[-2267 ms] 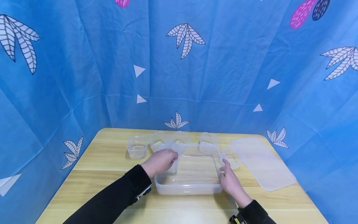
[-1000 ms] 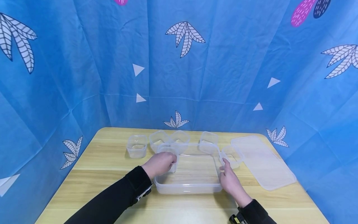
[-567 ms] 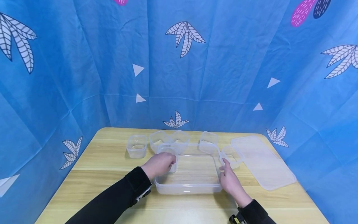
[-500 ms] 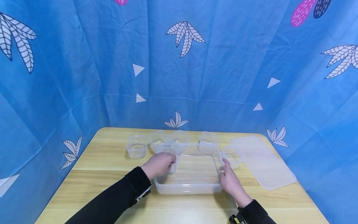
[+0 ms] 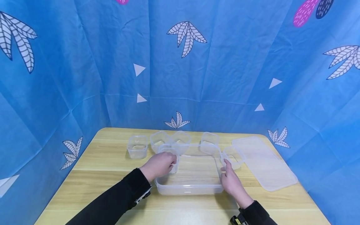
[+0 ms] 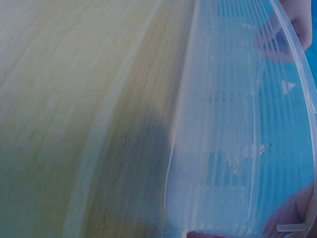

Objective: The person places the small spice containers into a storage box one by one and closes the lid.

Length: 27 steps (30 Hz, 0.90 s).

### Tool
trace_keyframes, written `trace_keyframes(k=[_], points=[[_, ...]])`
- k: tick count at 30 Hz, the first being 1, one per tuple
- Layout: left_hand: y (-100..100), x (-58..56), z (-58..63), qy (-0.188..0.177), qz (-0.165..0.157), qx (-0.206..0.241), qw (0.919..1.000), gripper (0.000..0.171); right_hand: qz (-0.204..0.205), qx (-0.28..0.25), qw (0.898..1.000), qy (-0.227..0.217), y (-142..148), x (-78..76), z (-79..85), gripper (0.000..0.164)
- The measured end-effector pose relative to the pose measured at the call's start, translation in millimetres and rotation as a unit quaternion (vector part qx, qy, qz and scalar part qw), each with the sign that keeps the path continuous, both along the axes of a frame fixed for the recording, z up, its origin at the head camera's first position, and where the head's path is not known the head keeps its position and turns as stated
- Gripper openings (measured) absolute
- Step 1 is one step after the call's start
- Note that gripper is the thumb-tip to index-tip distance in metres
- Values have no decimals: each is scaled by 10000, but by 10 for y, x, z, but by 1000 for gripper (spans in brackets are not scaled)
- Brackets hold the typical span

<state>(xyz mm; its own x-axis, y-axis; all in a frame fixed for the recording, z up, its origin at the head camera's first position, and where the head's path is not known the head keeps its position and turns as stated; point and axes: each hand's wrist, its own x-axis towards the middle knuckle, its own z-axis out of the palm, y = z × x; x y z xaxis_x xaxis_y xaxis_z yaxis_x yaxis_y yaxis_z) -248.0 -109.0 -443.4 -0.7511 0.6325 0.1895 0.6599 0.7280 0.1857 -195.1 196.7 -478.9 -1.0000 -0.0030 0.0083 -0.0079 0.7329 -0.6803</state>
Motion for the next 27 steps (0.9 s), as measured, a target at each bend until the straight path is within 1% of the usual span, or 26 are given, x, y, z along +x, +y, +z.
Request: trace_keyframes(k=[5, 10, 15, 23, 27], points=[[-11, 12, 1, 11, -10, 60, 10000, 21, 7, -14, 10000, -34, 11, 1, -3, 61], [-9, -11, -4, -150, 64, 73, 9998, 16, 33, -24, 10000, 17, 16, -6, 2, 61], [-17, -34, 4, -267, 53, 170, 9995, 14, 30, -25, 10000, 77, 13, -3, 7, 60], [-20, -66, 4, -217, 64, 175, 9996, 12, 43, -19, 9999, 108, 11, -9, -1, 59], [-17, -81, 1, -237, 74, 185, 9995, 13, 23, -50, 10000, 40, 12, -13, -3, 60]])
